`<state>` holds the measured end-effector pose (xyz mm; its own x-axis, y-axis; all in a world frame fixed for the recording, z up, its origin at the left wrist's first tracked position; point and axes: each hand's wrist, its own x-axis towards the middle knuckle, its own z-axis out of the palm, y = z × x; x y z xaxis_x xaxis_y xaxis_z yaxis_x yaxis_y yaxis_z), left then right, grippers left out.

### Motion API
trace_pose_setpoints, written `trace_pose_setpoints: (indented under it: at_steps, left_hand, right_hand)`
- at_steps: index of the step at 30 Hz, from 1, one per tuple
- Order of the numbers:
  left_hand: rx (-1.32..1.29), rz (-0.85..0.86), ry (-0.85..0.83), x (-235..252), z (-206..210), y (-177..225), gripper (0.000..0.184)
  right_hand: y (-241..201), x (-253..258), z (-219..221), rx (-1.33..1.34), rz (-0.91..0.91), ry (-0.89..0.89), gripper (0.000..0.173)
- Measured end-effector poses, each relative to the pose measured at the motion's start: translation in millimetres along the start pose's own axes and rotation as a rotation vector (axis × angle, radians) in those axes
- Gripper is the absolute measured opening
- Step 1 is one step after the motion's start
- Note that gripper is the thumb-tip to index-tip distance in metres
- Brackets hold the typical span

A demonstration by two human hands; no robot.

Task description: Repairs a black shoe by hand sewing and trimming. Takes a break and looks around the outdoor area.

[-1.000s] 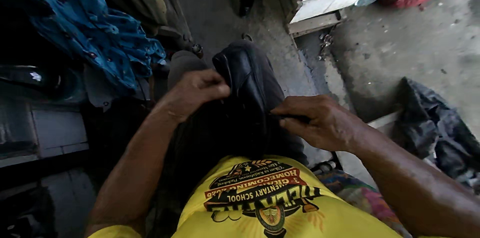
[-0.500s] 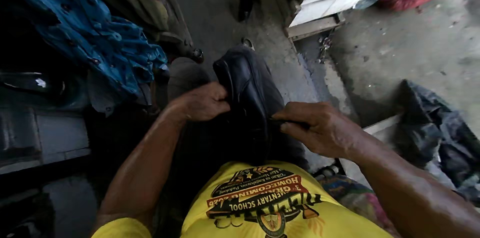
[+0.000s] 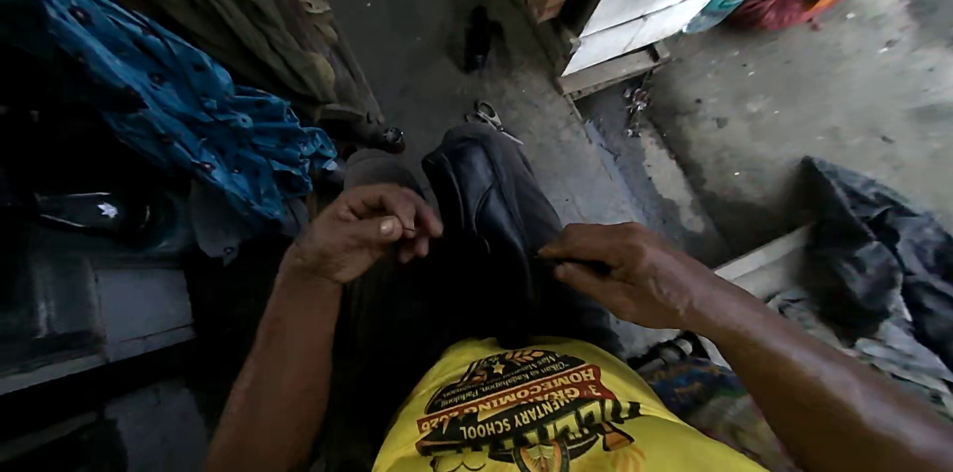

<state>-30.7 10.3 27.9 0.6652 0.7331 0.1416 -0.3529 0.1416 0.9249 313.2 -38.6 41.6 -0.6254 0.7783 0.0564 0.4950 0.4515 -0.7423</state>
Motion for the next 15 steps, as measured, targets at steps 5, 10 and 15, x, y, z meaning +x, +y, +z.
trace_pose_setpoints:
  at_steps: [5,10,15]
  left_hand:
    - [0.276,-0.163,0.222,11.8,9.9,-26.8,0.010]
    - [0.778,-0.357,0.022,41.4,28.1,-12.0,0.013]
    - [0.510,-0.378,-0.065,48.7,26.0,-24.2,0.029]
  right_hand:
    - [-1.6,0.7,1.4,0.009,0.003,-0.002,0.025]
    - [-5.1,1.7,0.8,-0.058,-0.030,0.023,0.024]
    - [-9.6,-2.1,5.0,-0.073,-0.011,0.051,0.023]
